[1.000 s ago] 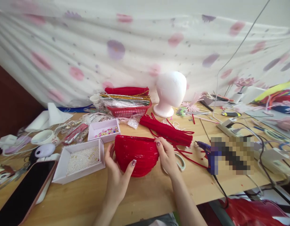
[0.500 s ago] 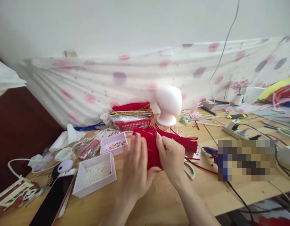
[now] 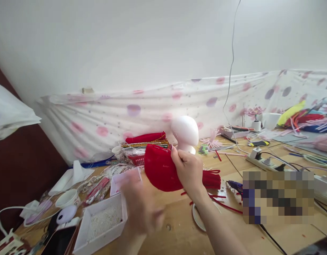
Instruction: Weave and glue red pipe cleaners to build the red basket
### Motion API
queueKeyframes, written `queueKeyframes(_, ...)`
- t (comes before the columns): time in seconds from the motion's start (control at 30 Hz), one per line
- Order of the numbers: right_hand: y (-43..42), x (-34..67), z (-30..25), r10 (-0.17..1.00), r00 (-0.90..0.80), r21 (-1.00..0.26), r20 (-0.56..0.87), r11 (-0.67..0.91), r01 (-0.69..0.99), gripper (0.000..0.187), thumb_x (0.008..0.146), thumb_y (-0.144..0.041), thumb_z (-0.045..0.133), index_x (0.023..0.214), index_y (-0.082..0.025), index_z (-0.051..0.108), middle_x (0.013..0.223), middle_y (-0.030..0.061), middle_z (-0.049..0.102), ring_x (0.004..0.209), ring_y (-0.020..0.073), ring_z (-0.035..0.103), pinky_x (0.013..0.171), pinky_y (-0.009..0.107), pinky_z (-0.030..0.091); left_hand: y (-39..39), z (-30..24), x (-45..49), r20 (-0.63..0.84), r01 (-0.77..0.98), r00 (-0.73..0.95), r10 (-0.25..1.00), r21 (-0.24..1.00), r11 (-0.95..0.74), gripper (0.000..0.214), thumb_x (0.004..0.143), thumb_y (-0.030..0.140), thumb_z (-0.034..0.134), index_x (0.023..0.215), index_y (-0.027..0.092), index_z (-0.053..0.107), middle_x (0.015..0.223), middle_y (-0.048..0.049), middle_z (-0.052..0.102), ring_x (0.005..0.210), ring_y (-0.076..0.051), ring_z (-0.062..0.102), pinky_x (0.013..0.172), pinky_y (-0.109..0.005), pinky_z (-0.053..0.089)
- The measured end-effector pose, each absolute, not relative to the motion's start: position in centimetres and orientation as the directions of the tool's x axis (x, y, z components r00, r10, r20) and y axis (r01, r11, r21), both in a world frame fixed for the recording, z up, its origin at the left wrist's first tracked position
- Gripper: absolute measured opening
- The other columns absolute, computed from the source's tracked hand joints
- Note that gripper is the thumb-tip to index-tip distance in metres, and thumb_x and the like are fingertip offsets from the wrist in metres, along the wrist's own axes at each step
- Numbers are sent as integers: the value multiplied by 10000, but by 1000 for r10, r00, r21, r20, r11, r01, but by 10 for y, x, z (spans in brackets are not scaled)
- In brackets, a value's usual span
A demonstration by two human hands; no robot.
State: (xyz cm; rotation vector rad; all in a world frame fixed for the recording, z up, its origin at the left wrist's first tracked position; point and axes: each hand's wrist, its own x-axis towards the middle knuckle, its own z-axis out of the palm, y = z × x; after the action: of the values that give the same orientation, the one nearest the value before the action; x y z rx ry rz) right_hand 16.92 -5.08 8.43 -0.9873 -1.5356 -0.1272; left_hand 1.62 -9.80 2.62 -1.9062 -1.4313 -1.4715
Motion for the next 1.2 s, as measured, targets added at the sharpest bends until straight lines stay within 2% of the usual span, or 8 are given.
queueKeyframes(0.1,-41,174,89,487,144,-460,861,626,629,637,1045,-529,378,514,-207,238,477,-52,234,484,81,201,472,284,179,-78,41,1,878,855,-7,478,253,-453,586,995,578,507,1474,241,537,1545,-130,556,1466,-322,482,1256,-608,270)
queueKeyframes(0.27,-35,191,87,458,231,-492,858,607,624,582,1025,-437,454,548,-212,210,521,-54,183,485,75,195,453,269,176,-93,61,-4,942,870,-241,235,317,-378,605,1076,332,313,1658,244,172,1744,-93,201,1619,-267,164,1320,-506,89)
queueKeyframes(0.33,-37,194,87,438,217,-471,872,632,615,572,1018,-396,475,554,-208,198,526,-55,182,478,70,201,450,260,180,-96,58,8,990,826,38,135,45,-562,673,1047,450,356,1661,258,159,1754,-39,174,1614,-298,178,1327,-491,72)
queueKeyframes(0.4,-39,197,87,411,199,-441,889,659,609,574,1012,-378,489,553,-204,191,526,-55,182,474,66,203,448,259,177,-87,54,17,950,796,205,237,-21,-605,656,939,609,567,1544,386,443,1568,-18,547,1426,-316,530,1284,-508,255)
queueKeyframes(0.47,-37,202,88,381,199,-418,903,672,612,578,1009,-364,499,542,-202,199,526,-56,185,473,64,203,447,260,170,-73,53,18,951,845,38,306,133,-518,491,1004,443,531,1471,294,548,1407,-95,674,1327,-328,610,1252,-591,266)
queueKeyframes(0.6,-26,216,90,323,233,-396,917,665,634,588,986,-331,548,518,-196,220,535,-58,176,479,65,191,453,267,159,-66,65,23,952,836,-265,151,305,-457,334,1025,233,518,1339,278,621,1292,-90,669,1281,-241,595,1172,-484,395)
queueKeyframes(0.7,-23,223,89,303,257,-396,918,657,641,571,980,-271,566,525,-193,230,547,-60,184,484,63,199,457,261,163,-78,78,50,982,827,-125,145,184,-531,74,905,225,740,960,270,720,1064,-34,685,1136,-242,637,1184,-543,371)
queueKeyframes(1.2,-29,228,95,355,241,-427,903,683,593,538,970,-223,565,567,-196,209,577,-55,165,498,65,190,458,268,165,-60,93,89,969,837,15,248,123,-532,62,935,249,712,908,305,721,1257,-39,619,1275,-279,534,1122,-557,370)
